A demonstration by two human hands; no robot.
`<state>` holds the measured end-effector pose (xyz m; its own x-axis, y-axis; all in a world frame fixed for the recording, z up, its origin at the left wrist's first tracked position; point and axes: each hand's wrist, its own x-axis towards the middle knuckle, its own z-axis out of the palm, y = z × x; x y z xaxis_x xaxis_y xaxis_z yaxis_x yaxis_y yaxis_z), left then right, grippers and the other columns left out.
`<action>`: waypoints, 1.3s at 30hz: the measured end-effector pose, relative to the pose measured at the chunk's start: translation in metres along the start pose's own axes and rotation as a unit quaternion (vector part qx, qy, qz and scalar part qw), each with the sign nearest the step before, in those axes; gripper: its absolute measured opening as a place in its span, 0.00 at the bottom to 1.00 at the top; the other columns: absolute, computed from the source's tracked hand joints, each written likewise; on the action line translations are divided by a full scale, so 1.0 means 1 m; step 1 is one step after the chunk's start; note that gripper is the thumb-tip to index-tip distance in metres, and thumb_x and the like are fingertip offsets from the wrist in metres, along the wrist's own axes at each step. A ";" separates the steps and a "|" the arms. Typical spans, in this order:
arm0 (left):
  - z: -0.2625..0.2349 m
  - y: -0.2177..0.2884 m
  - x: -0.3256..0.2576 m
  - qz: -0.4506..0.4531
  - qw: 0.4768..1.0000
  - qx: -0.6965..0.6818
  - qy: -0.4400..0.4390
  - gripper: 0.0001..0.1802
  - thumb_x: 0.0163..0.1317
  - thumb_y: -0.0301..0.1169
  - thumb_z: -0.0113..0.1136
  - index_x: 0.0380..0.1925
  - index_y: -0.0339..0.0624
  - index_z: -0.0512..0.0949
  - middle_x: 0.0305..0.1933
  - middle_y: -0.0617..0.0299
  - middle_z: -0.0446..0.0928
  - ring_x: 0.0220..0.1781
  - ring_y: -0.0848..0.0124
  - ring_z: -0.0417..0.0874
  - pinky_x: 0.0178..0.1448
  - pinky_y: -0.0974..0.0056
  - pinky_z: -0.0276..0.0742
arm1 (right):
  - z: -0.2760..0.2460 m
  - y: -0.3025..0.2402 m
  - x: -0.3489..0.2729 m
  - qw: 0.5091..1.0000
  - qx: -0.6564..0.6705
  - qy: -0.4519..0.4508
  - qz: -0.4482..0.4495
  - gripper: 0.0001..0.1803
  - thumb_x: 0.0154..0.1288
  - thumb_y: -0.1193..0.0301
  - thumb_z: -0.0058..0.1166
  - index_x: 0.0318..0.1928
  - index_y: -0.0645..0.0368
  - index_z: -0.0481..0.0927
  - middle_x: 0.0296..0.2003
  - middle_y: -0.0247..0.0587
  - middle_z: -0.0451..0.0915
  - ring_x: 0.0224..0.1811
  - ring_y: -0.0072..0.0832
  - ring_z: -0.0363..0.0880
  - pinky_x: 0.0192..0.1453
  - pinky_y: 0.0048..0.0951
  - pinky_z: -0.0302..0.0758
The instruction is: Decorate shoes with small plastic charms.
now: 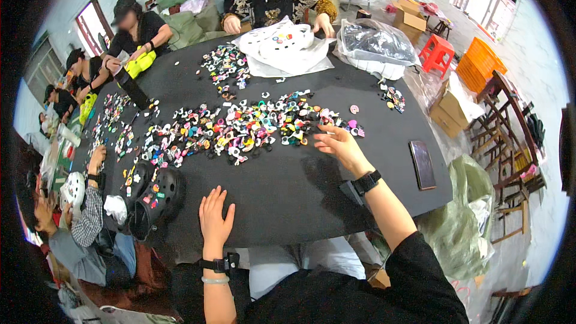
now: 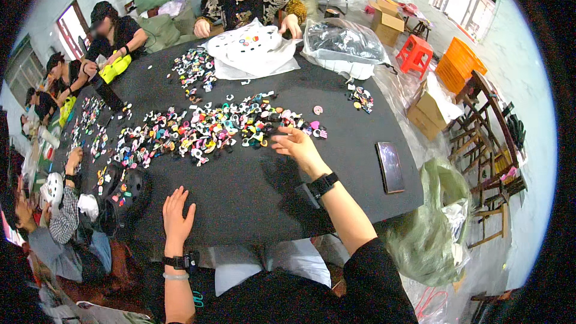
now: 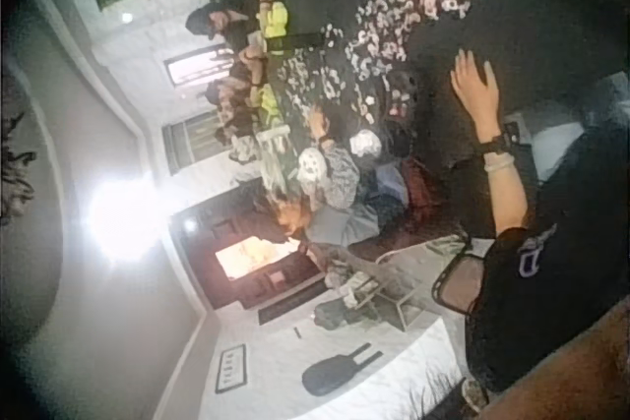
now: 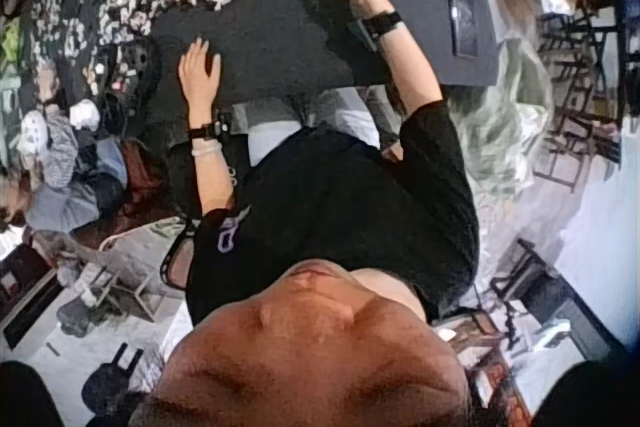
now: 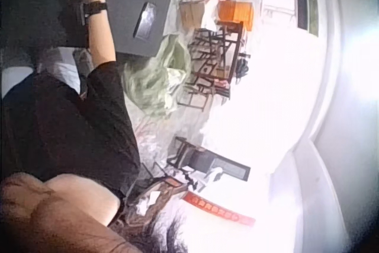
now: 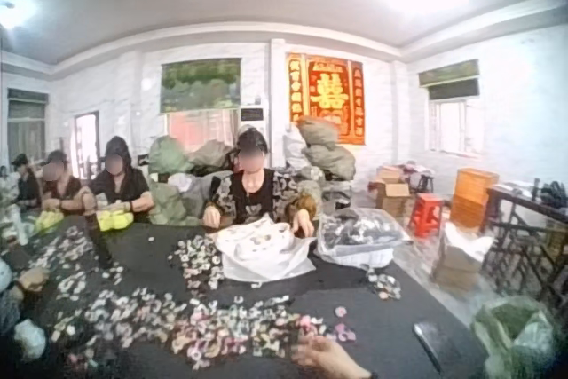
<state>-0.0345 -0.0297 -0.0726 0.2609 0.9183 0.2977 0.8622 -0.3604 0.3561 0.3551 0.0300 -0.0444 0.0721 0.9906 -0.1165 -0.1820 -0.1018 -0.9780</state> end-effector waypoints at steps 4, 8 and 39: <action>0.004 -0.001 -0.001 0.009 1.000 -0.009 -0.001 0.23 0.64 0.39 0.54 0.56 0.38 0.74 0.66 0.54 0.69 0.70 0.59 0.65 0.75 0.52 0.51 | -0.003 -0.016 -0.039 0.998 -0.005 -0.042 -0.051 0.23 0.68 0.73 0.53 0.61 0.66 0.67 0.50 0.46 0.79 0.47 0.28 0.80 0.53 0.27 0.78; 0.001 0.006 0.000 -0.001 1.000 0.010 -0.016 0.23 0.65 0.37 0.52 0.57 0.36 0.73 0.66 0.52 0.68 0.70 0.57 0.64 0.75 0.51 0.50 | -0.038 -0.039 -0.138 0.989 -0.078 -0.109 -0.058 0.16 0.69 0.72 0.53 0.55 0.64 0.75 0.46 0.40 0.81 0.48 0.25 0.79 0.55 0.29 0.76; -0.014 0.027 -0.002 0.083 0.995 0.054 -0.024 0.27 0.72 0.44 0.44 0.56 0.30 0.73 0.62 0.39 0.69 0.64 0.47 0.69 0.68 0.50 0.63 | -0.256 0.100 -0.386 0.859 -0.421 0.257 0.137 0.21 0.65 0.60 0.55 0.55 0.56 0.78 0.46 0.45 0.83 0.47 0.33 0.81 0.53 0.32 0.75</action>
<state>-0.0183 -0.0434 -0.0512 0.4212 0.8557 0.3006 0.8466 -0.4898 0.2082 0.5604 -0.3862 -0.1411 0.6021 0.7696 -0.2127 0.4971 -0.5697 -0.6544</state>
